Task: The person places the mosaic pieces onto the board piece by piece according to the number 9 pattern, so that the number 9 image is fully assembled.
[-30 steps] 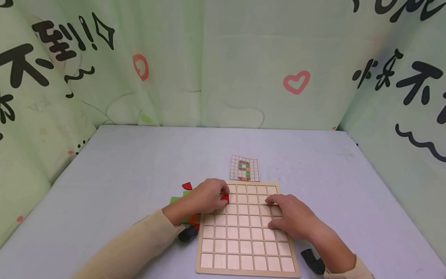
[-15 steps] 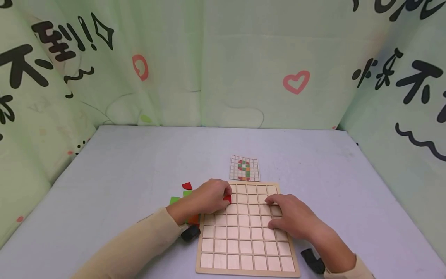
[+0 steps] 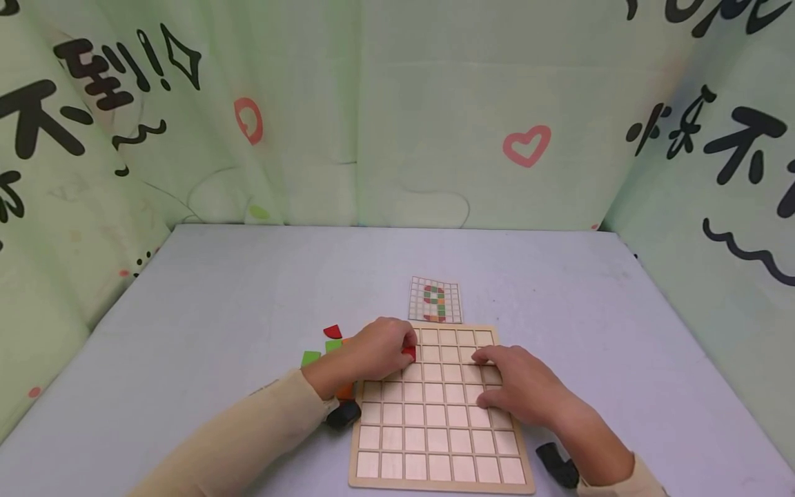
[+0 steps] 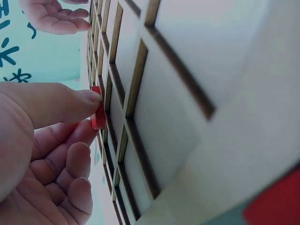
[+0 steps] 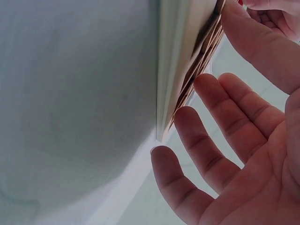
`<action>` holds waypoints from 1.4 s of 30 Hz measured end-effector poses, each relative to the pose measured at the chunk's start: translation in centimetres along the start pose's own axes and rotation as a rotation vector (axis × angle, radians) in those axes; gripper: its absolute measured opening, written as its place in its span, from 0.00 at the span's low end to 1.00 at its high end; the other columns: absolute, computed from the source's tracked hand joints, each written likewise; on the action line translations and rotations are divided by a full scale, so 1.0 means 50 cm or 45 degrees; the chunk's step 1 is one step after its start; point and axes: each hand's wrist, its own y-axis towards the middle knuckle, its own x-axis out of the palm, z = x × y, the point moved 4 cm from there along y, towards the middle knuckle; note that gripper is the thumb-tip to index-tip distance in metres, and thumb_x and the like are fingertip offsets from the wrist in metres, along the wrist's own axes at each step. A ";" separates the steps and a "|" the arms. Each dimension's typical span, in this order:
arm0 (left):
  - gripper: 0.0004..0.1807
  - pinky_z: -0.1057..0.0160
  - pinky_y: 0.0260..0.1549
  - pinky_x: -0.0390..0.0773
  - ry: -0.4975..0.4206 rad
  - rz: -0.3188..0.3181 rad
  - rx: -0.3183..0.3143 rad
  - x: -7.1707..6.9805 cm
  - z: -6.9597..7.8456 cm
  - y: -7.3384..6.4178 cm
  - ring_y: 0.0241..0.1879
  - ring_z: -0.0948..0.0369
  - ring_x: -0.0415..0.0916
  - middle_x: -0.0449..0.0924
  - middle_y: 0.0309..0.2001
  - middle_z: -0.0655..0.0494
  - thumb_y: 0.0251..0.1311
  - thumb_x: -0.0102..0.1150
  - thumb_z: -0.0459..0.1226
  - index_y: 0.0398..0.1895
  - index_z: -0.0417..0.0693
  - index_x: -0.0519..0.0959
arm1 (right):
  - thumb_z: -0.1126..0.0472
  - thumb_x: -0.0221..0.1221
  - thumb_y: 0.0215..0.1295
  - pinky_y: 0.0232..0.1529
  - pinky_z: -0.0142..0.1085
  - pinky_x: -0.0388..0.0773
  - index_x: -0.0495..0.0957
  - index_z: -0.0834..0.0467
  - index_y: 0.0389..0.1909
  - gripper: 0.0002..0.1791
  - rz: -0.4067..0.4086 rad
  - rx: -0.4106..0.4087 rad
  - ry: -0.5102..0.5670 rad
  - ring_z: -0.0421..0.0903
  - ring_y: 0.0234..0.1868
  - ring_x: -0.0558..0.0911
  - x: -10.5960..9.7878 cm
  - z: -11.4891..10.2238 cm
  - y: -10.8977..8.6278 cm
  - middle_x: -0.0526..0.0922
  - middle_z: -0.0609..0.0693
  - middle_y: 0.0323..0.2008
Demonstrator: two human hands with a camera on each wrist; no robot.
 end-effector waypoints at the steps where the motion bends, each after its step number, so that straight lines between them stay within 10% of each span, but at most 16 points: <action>1: 0.06 0.69 0.37 0.74 -0.001 -0.001 0.001 0.000 0.001 0.000 0.37 0.62 0.71 0.77 0.34 0.60 0.64 0.65 0.36 0.42 0.46 0.82 | 0.53 0.74 0.52 0.52 0.56 0.72 0.78 0.60 0.56 0.31 0.001 -0.002 0.000 0.61 0.56 0.76 0.000 -0.001 0.000 0.80 0.56 0.53; 42: 0.07 0.69 0.35 0.73 -0.077 -0.009 0.000 0.004 0.006 0.013 0.35 0.63 0.71 0.76 0.31 0.61 0.65 0.59 0.30 0.42 0.46 0.83 | 0.53 0.74 0.53 0.53 0.55 0.72 0.78 0.60 0.57 0.31 0.000 -0.012 -0.014 0.61 0.57 0.76 0.002 -0.001 -0.001 0.80 0.55 0.54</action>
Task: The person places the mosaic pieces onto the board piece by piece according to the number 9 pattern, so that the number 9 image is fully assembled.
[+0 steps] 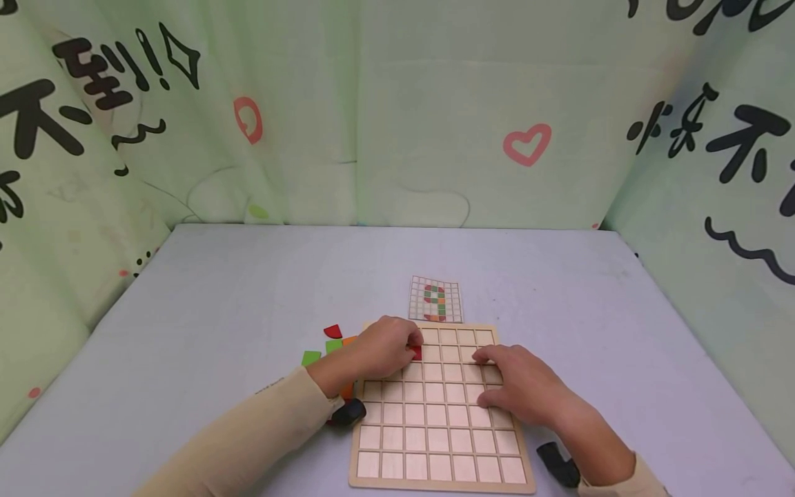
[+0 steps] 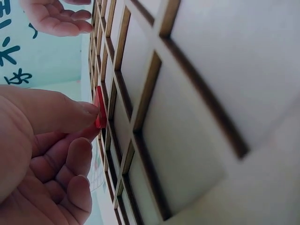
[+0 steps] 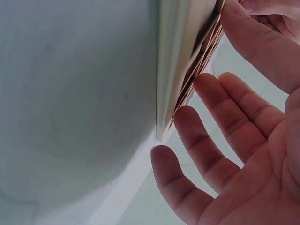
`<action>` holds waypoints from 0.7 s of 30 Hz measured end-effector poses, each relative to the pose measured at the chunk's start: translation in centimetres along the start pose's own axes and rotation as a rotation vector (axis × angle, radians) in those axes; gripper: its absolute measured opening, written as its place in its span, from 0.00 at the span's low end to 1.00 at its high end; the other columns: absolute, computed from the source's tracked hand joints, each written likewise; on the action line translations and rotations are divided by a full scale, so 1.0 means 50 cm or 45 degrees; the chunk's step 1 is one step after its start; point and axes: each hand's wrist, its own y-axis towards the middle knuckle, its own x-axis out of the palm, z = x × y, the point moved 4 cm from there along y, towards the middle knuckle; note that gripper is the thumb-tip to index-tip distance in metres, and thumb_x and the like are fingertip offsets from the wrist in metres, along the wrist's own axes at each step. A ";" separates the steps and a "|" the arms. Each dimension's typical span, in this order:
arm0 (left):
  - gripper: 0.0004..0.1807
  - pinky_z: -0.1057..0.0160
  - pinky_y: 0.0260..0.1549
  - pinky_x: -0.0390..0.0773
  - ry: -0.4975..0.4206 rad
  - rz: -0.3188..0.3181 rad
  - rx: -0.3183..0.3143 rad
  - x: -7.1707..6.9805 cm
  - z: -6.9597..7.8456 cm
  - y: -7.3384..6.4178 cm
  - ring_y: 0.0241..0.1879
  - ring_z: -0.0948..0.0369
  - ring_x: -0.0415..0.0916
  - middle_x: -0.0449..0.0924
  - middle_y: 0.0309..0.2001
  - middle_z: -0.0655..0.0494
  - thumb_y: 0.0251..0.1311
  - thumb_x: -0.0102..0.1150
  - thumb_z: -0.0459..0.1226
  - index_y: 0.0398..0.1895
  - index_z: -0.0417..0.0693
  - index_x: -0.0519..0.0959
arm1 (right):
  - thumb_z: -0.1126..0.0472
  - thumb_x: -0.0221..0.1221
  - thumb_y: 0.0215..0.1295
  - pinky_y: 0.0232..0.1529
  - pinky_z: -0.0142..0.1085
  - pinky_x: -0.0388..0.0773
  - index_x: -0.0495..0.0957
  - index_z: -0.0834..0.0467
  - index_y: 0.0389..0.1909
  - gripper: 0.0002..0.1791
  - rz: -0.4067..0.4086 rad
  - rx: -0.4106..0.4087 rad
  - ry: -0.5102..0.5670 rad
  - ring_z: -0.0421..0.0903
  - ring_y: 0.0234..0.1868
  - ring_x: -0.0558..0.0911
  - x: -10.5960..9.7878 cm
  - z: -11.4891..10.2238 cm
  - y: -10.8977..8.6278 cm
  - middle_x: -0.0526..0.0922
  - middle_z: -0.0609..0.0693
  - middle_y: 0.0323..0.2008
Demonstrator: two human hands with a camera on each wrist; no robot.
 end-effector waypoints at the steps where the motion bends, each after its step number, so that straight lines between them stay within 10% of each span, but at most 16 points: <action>1: 0.07 0.69 0.35 0.73 0.000 0.001 0.002 0.000 0.000 0.000 0.35 0.63 0.71 0.76 0.32 0.61 0.65 0.59 0.30 0.43 0.46 0.83 | 0.53 0.74 0.53 0.54 0.55 0.72 0.78 0.60 0.57 0.31 0.002 -0.001 0.001 0.61 0.57 0.76 0.000 0.000 0.000 0.80 0.55 0.54; 21: 0.08 0.70 0.37 0.74 -0.093 -0.005 0.001 -0.003 -0.017 -0.002 0.36 0.64 0.72 0.80 0.37 0.61 0.64 0.60 0.30 0.45 0.46 0.82 | 0.52 0.74 0.53 0.53 0.57 0.72 0.77 0.61 0.57 0.32 -0.010 0.018 0.018 0.63 0.57 0.75 -0.002 0.005 0.003 0.80 0.56 0.54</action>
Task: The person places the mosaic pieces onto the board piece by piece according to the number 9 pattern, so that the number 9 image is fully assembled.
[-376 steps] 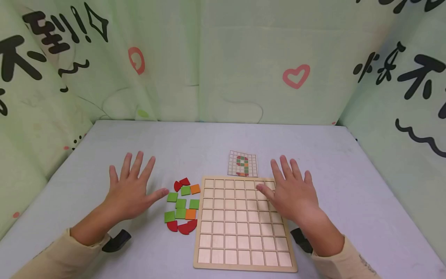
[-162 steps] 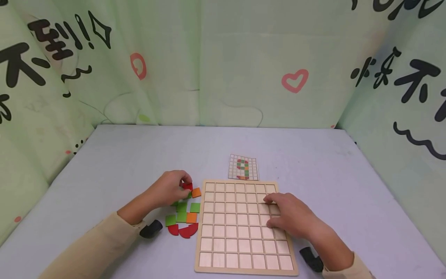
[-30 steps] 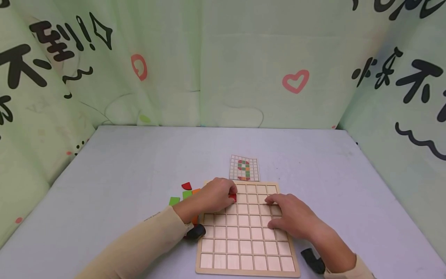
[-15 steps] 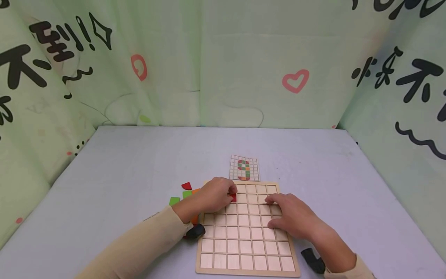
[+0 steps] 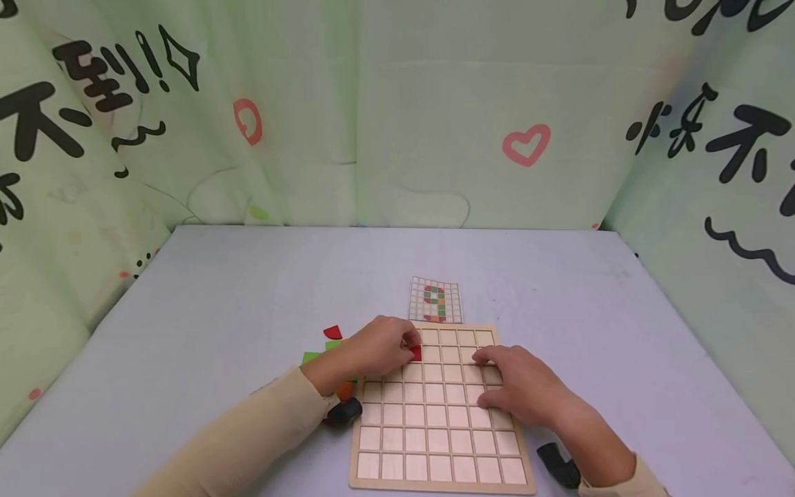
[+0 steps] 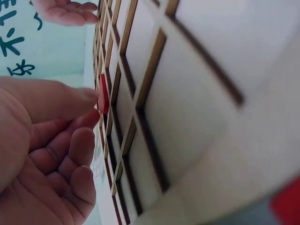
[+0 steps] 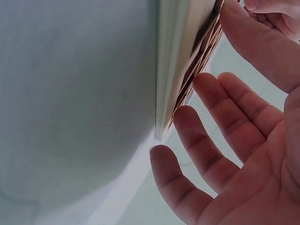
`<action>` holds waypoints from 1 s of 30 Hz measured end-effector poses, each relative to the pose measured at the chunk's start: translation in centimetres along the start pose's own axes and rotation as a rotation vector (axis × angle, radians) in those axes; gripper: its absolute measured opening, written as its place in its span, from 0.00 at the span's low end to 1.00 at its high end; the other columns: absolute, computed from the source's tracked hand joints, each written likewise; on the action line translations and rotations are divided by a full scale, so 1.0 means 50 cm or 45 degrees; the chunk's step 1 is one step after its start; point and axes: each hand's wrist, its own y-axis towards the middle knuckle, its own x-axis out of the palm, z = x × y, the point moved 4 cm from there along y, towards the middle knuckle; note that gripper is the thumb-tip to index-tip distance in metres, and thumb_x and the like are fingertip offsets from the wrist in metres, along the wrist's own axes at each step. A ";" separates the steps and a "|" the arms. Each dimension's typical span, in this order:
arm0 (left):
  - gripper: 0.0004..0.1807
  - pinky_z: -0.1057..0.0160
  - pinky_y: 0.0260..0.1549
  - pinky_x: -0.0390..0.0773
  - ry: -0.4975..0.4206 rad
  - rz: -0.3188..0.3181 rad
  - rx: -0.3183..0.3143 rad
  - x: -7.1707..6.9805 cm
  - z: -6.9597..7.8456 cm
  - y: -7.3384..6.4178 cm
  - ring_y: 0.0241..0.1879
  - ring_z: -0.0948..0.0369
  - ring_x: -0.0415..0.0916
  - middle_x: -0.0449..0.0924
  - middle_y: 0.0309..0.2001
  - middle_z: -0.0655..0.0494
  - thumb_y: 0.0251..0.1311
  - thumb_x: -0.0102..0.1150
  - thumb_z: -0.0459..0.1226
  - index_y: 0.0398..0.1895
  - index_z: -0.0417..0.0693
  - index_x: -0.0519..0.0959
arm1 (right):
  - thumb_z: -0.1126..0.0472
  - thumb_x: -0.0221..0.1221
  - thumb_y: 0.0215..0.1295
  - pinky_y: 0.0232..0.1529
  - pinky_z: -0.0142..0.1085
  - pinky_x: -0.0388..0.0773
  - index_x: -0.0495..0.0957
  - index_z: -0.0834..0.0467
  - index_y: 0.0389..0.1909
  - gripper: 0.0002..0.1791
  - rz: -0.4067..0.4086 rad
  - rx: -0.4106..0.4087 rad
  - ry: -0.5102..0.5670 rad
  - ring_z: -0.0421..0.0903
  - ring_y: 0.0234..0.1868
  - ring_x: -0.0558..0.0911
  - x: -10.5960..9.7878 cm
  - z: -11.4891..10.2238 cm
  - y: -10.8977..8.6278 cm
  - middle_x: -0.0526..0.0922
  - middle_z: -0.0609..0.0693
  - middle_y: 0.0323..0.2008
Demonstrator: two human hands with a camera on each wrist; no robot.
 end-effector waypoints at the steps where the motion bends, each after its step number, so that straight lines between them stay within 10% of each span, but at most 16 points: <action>1: 0.08 0.70 0.38 0.74 -0.001 0.001 0.007 -0.002 -0.002 0.000 0.37 0.64 0.72 0.80 0.38 0.61 0.64 0.60 0.31 0.45 0.46 0.82 | 0.53 0.74 0.52 0.53 0.56 0.72 0.77 0.60 0.57 0.32 0.000 0.000 0.001 0.63 0.57 0.75 0.000 0.000 0.000 0.80 0.56 0.54; 30: 0.15 0.65 0.44 0.78 -0.078 0.105 -0.065 -0.077 -0.076 -0.063 0.46 0.58 0.74 0.81 0.45 0.56 0.62 0.66 0.33 0.52 0.44 0.81 | 0.52 0.74 0.53 0.52 0.55 0.72 0.77 0.60 0.58 0.32 0.000 -0.009 -0.003 0.62 0.57 0.75 0.004 0.006 0.000 0.80 0.55 0.54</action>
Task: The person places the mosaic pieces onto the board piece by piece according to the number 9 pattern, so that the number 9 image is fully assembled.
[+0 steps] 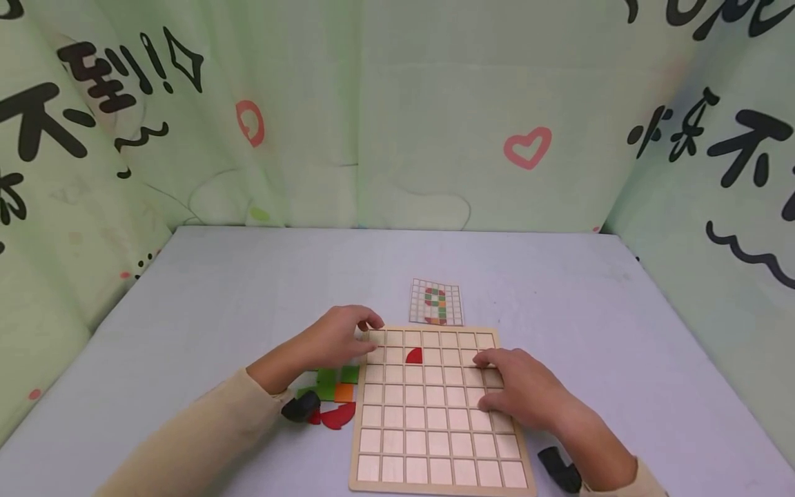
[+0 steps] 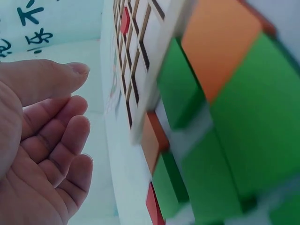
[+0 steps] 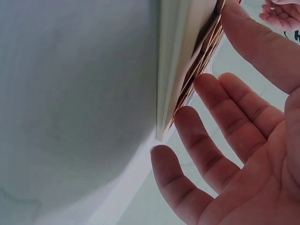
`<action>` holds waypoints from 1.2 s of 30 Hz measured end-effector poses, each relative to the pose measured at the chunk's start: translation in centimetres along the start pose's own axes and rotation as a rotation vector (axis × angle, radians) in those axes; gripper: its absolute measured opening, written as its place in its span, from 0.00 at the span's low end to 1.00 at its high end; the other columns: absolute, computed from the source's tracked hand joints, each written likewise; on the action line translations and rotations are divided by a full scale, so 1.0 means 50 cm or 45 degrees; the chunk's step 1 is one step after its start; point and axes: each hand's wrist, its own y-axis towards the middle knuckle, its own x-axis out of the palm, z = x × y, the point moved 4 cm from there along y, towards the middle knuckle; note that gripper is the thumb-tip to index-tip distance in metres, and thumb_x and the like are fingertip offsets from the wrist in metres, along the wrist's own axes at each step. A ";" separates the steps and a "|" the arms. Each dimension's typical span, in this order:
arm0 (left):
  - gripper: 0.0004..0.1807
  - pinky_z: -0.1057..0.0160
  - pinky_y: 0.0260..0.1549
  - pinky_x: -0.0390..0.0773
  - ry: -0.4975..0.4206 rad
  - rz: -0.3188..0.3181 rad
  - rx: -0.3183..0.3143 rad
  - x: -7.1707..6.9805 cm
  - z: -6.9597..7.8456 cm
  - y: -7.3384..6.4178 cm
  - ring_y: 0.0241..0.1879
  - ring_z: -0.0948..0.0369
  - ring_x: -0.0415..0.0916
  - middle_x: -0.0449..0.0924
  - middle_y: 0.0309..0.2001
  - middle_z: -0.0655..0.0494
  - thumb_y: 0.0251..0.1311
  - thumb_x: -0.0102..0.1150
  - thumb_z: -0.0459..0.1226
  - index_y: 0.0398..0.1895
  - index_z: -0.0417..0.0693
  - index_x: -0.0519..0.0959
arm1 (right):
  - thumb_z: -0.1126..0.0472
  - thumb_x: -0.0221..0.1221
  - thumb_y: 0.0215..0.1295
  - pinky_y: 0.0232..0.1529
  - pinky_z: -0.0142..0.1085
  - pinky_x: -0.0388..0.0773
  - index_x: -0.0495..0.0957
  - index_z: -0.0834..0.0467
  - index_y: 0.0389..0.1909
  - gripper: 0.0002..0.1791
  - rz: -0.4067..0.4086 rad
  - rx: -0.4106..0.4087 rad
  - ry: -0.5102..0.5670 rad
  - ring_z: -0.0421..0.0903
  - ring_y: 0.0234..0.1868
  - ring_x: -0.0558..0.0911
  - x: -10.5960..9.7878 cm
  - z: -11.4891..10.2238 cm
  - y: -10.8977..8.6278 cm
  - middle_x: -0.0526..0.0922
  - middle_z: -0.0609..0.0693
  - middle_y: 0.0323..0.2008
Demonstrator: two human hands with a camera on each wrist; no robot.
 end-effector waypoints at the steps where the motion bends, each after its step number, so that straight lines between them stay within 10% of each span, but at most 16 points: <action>1: 0.15 0.65 0.44 0.78 -0.006 0.007 -0.002 -0.003 -0.005 -0.002 0.46 0.58 0.74 0.81 0.45 0.56 0.62 0.66 0.33 0.52 0.44 0.81 | 0.52 0.74 0.53 0.52 0.55 0.72 0.77 0.60 0.58 0.32 0.000 -0.001 0.000 0.62 0.57 0.75 0.000 0.000 0.000 0.80 0.55 0.54; 22: 0.13 0.62 0.43 0.79 -0.019 0.089 -0.194 -0.049 -0.106 -0.026 0.46 0.56 0.74 0.80 0.44 0.56 0.63 0.65 0.32 0.50 0.46 0.81 | 0.52 0.74 0.52 0.53 0.55 0.72 0.78 0.59 0.57 0.32 0.012 0.004 -0.002 0.61 0.56 0.76 0.000 -0.001 0.000 0.80 0.54 0.54; 36: 0.13 0.61 0.44 0.80 0.027 0.083 -0.243 -0.047 -0.122 -0.023 0.44 0.56 0.73 0.79 0.42 0.55 0.61 0.67 0.31 0.49 0.46 0.81 | 0.52 0.74 0.52 0.53 0.56 0.72 0.78 0.59 0.58 0.32 0.010 0.017 0.001 0.61 0.57 0.75 -0.001 -0.003 -0.001 0.80 0.54 0.54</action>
